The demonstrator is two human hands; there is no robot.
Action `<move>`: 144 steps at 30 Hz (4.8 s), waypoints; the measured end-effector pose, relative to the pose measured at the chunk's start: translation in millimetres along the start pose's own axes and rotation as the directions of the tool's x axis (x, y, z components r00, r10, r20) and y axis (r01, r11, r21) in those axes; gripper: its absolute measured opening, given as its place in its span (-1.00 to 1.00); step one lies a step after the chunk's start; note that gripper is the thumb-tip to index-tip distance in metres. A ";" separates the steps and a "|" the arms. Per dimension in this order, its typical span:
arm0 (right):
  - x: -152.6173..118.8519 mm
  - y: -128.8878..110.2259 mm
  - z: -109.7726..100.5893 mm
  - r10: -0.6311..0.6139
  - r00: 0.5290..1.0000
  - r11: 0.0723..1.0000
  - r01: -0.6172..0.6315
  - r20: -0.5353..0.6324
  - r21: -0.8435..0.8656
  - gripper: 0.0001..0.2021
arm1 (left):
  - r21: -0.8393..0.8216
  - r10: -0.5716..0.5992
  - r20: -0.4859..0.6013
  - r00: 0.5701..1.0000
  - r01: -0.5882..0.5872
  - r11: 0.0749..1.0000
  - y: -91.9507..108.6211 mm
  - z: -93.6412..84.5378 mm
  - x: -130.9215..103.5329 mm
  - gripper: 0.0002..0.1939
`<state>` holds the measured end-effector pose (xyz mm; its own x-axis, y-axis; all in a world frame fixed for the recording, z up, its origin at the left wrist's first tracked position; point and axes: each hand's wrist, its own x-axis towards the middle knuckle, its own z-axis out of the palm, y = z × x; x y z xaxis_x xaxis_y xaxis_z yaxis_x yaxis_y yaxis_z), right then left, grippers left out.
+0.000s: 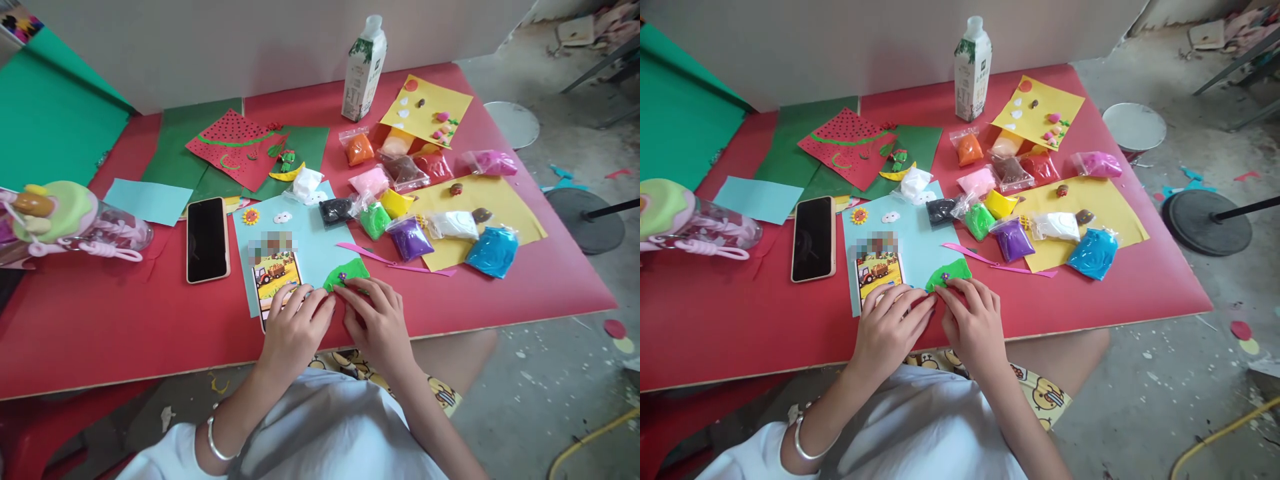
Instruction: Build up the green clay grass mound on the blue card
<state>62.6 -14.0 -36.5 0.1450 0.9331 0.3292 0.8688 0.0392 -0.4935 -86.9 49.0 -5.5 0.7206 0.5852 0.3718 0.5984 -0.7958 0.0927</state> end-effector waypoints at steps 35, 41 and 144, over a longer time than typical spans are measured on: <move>0.5 -1.4 -0.8 -0.012 0.999 0.999 0.014 0.034 -0.049 -0.65 | 0.047 -0.193 0.046 0.980 0.191 0.980 21.2 2.4 -10.0 -0.79; 1.0 -1.9 -0.9 -0.001 0.998 0.996 0.006 0.059 -0.085 -0.66 | 0.053 -0.220 0.048 0.974 0.218 0.975 21.2 3.4 -9.5 -0.79; -0.4 29.1 -11.6 0.220 0.975 0.447 -0.136 0.039 0.884 -0.66 | -0.663 -0.506 -0.212 0.836 0.257 0.703 63.7 10.9 -1.6 -0.85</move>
<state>93.3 -17.3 -41.7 0.3142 0.9320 0.1810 -0.0501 0.2066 -0.9771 -46.1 -0.9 -10.2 0.2259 0.8587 0.4601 0.3741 -0.5125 0.7729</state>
